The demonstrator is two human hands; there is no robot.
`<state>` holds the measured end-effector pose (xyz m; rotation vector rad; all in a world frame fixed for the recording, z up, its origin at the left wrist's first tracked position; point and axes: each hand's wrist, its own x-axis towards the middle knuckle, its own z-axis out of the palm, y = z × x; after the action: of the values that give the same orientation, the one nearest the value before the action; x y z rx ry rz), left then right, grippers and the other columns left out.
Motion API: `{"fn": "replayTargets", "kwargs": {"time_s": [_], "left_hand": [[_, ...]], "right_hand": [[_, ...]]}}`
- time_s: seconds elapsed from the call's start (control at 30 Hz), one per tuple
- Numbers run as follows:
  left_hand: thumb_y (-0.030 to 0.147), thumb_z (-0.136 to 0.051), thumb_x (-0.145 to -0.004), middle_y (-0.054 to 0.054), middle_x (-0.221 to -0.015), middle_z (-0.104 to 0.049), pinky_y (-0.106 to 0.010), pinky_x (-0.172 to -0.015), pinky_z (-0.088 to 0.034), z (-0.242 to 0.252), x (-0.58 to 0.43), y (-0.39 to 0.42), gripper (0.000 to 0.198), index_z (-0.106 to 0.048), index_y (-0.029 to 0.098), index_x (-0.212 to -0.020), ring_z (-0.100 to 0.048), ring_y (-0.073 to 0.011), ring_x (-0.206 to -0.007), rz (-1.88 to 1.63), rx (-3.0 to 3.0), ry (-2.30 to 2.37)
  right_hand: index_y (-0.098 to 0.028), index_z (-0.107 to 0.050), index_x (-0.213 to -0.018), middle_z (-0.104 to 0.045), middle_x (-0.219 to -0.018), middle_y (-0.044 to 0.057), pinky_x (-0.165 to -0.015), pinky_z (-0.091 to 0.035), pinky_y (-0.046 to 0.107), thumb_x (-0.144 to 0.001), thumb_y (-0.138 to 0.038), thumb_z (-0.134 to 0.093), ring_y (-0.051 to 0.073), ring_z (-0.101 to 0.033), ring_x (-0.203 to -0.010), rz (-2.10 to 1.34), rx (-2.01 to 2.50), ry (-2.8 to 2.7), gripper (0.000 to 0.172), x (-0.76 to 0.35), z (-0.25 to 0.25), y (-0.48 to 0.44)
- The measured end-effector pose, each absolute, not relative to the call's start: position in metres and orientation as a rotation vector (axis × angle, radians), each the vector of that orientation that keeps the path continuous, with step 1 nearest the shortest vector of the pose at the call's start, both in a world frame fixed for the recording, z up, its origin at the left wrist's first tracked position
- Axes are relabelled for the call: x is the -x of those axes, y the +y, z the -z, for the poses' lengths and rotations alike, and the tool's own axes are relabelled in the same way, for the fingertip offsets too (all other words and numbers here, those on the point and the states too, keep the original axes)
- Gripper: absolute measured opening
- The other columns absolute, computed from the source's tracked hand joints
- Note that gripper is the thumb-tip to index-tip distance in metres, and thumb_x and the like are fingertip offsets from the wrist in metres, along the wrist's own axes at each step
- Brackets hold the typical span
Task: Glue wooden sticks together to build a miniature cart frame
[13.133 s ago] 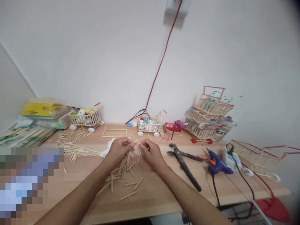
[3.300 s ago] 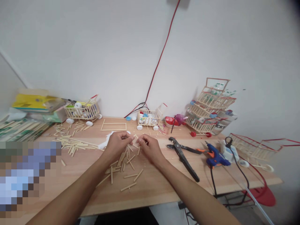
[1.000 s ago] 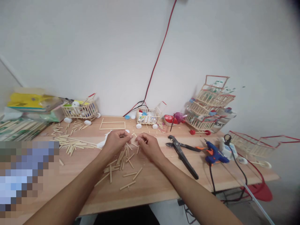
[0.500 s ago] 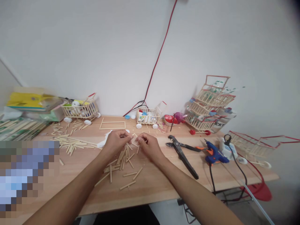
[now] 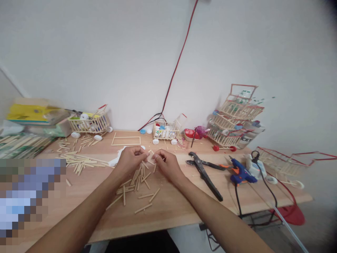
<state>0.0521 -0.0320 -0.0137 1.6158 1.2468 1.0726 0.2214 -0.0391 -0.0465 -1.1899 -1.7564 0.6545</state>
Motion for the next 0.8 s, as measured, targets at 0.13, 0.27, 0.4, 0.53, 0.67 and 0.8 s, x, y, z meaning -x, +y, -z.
{"fn": "replayTargets", "kwargs": {"time_s": [0.13, 0.27, 0.4, 0.53, 0.67, 0.8], "left_hand": [[0.041, -0.064, -0.065, 0.002, -0.048, -0.054, -0.021, -0.043, -0.028, 0.013, -0.052, -0.0321, 0.029, -0.06, 0.016, -0.052, -0.039, -0.0082, -0.042, -1.087, -1.638, 1.25], [0.042, -0.064, -0.065, 0.003, -0.046, -0.052, -0.022, -0.042, -0.026, 0.013, -0.0517, -0.0326, 0.029, -0.059, 0.016, -0.053, -0.036, -0.0079, -0.04, -1.07, -1.603, 1.247], [0.041, -0.065, -0.064, 0.003, -0.046, -0.052, -0.021, -0.043, -0.026, 0.0127, -0.0522, -0.0327, 0.029, -0.059, 0.016, -0.052, -0.037, -0.008, -0.041, -1.077, -1.599, 1.254], [0.041, -0.065, -0.063, 0.003, -0.045, -0.051, -0.022, -0.043, -0.025, 0.0105, -0.0534, -0.0335, 0.029, -0.059, 0.016, -0.051, -0.036, -0.008, -0.041, -1.081, -1.593, 1.262], [0.042, -0.065, -0.064, 0.004, -0.043, -0.048, -0.022, -0.042, -0.025, 0.0101, -0.0537, -0.0341, 0.029, -0.059, 0.016, -0.051, -0.035, -0.008, -0.04, -1.081, -1.598, 1.257], [0.043, -0.065, -0.064, 0.004, -0.044, -0.049, -0.022, -0.042, -0.025, 0.0124, -0.0532, -0.0335, 0.03, -0.059, 0.016, -0.052, -0.036, -0.0079, -0.041, -1.081, -1.585, 1.235]], "right_hand": [[-0.017, -0.062, -0.075, -0.061, -0.069, -0.002, -0.062, -0.038, 0.02, -0.083, -0.018, -0.047, 0.012, -0.054, -0.065, -0.657, 1.181, -1.756, 0.017, -0.2213, 0.0469, -0.0386], [-0.017, -0.062, -0.074, -0.061, -0.068, -0.002, -0.062, -0.038, 0.021, -0.082, -0.018, -0.048, 0.012, -0.053, -0.064, -0.664, 1.192, -1.747, 0.016, -0.2211, 0.0466, -0.0383], [-0.017, -0.062, -0.075, -0.061, -0.069, -0.002, -0.062, -0.038, 0.021, -0.083, -0.018, -0.047, 0.012, -0.054, -0.065, -0.662, 1.187, -1.758, 0.016, -0.2213, 0.0458, -0.0386], [-0.017, -0.061, -0.074, -0.061, -0.069, -0.002, -0.062, -0.038, 0.021, -0.083, -0.018, -0.047, 0.012, -0.054, -0.066, -0.664, 1.183, -1.758, 0.016, -0.2218, 0.0459, -0.0393], [-0.017, -0.062, -0.075, -0.061, -0.068, -0.002, -0.062, -0.038, 0.021, -0.083, -0.018, -0.048, 0.012, -0.054, -0.065, -0.669, 1.186, -1.756, 0.016, -0.2215, 0.0467, -0.0395], [-0.017, -0.062, -0.075, -0.061, -0.069, -0.002, -0.062, -0.038, 0.021, -0.083, -0.018, -0.048, 0.012, -0.054, -0.066, -0.677, 1.193, -1.747, 0.016, -0.2205, 0.0464, -0.0396]]}}
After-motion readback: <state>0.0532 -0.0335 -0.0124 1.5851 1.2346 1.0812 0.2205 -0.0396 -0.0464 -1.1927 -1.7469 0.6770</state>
